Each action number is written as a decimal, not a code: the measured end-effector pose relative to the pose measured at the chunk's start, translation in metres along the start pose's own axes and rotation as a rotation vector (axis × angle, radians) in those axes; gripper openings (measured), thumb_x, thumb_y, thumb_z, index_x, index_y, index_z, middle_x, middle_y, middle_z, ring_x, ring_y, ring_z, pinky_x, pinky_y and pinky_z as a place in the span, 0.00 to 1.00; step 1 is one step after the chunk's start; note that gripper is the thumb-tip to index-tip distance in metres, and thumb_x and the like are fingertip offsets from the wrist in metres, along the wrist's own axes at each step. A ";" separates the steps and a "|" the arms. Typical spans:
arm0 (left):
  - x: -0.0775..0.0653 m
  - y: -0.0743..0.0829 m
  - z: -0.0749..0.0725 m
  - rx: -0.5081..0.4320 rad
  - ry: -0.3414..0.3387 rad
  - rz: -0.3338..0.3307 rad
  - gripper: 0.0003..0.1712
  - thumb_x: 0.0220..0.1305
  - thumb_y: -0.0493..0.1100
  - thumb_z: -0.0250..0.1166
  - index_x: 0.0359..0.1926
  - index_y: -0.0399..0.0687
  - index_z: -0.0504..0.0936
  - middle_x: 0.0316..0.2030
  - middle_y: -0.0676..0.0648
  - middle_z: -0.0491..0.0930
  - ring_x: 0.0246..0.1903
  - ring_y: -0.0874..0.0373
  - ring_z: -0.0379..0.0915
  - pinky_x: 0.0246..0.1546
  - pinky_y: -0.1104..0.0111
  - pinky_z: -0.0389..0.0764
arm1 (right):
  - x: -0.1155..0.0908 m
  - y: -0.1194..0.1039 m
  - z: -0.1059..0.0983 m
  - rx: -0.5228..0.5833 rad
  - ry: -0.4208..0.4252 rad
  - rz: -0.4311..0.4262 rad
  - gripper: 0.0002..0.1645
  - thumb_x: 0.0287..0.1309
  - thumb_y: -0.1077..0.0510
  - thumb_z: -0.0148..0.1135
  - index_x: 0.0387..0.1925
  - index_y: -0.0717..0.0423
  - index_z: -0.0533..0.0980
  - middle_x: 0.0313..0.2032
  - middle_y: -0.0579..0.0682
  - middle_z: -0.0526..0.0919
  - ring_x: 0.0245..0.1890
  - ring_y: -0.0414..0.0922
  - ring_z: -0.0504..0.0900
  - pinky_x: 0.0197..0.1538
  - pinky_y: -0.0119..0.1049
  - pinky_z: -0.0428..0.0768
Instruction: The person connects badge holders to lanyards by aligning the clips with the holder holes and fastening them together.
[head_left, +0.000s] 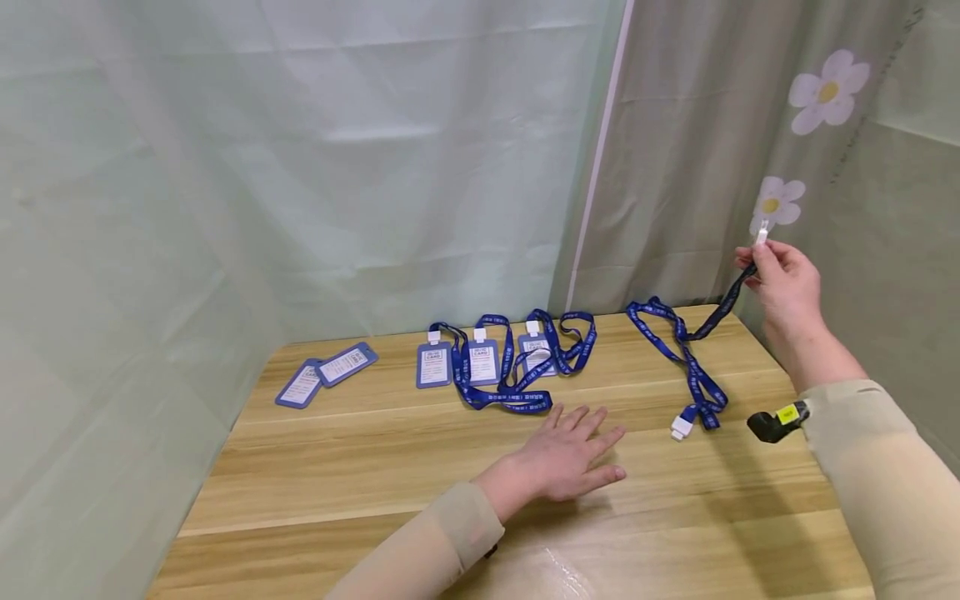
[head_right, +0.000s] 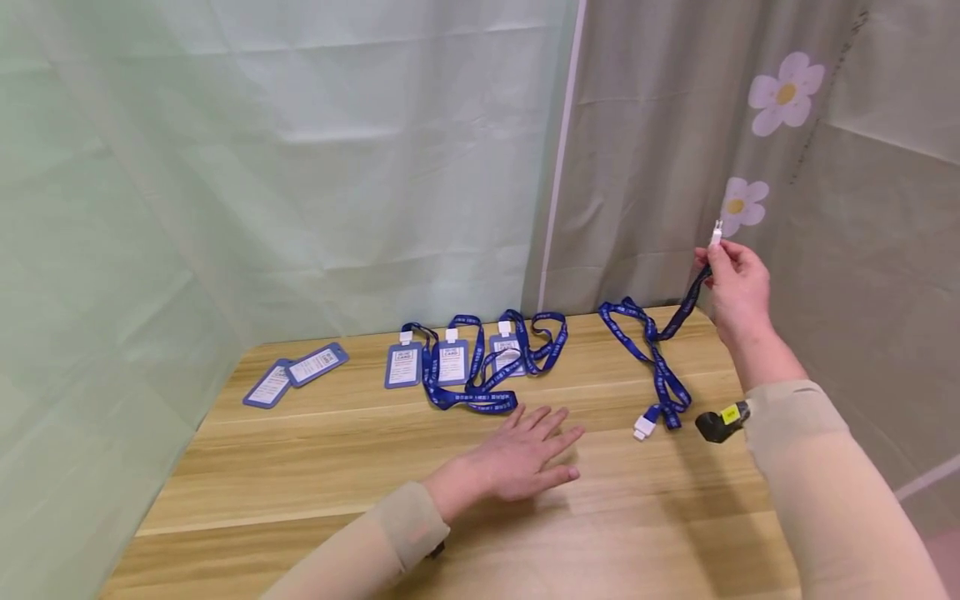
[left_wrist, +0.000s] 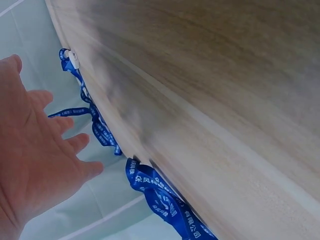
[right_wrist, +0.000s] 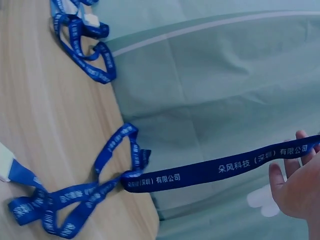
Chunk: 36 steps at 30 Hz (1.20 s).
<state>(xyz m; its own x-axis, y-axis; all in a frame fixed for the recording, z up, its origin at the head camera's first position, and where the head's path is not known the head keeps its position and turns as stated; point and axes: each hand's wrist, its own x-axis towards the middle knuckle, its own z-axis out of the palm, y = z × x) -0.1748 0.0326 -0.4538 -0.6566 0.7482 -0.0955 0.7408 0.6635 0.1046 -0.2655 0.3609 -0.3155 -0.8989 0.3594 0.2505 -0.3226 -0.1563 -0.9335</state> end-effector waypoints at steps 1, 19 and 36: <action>0.000 0.001 -0.001 -0.002 -0.001 0.001 0.41 0.75 0.75 0.31 0.82 0.71 0.47 0.82 0.49 0.44 0.79 0.47 0.39 0.76 0.45 0.37 | 0.001 -0.003 0.000 0.016 0.008 -0.013 0.10 0.73 0.53 0.60 0.50 0.52 0.76 0.40 0.40 0.89 0.43 0.36 0.83 0.41 0.24 0.78; 0.014 0.029 -0.032 0.075 0.019 0.103 0.42 0.70 0.77 0.23 0.81 0.77 0.33 0.81 0.56 0.28 0.80 0.52 0.26 0.75 0.50 0.26 | 0.021 -0.086 0.009 0.302 0.124 -0.293 0.16 0.68 0.65 0.64 0.55 0.61 0.74 0.47 0.57 0.83 0.42 0.47 0.83 0.43 0.28 0.81; -0.044 -0.037 0.009 -0.035 -0.001 0.046 0.41 0.77 0.72 0.35 0.82 0.64 0.48 0.81 0.44 0.41 0.79 0.45 0.38 0.75 0.41 0.40 | -0.066 0.034 0.033 -0.915 -0.563 -0.118 0.27 0.74 0.41 0.58 0.60 0.56 0.78 0.48 0.52 0.84 0.44 0.46 0.81 0.42 0.35 0.82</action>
<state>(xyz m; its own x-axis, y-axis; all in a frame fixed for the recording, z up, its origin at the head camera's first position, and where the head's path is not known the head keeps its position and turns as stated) -0.1724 -0.0252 -0.4620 -0.6214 0.7782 -0.0906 0.7651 0.6277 0.1436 -0.2270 0.3015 -0.3551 -0.9591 -0.1835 0.2157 -0.2822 0.6823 -0.6744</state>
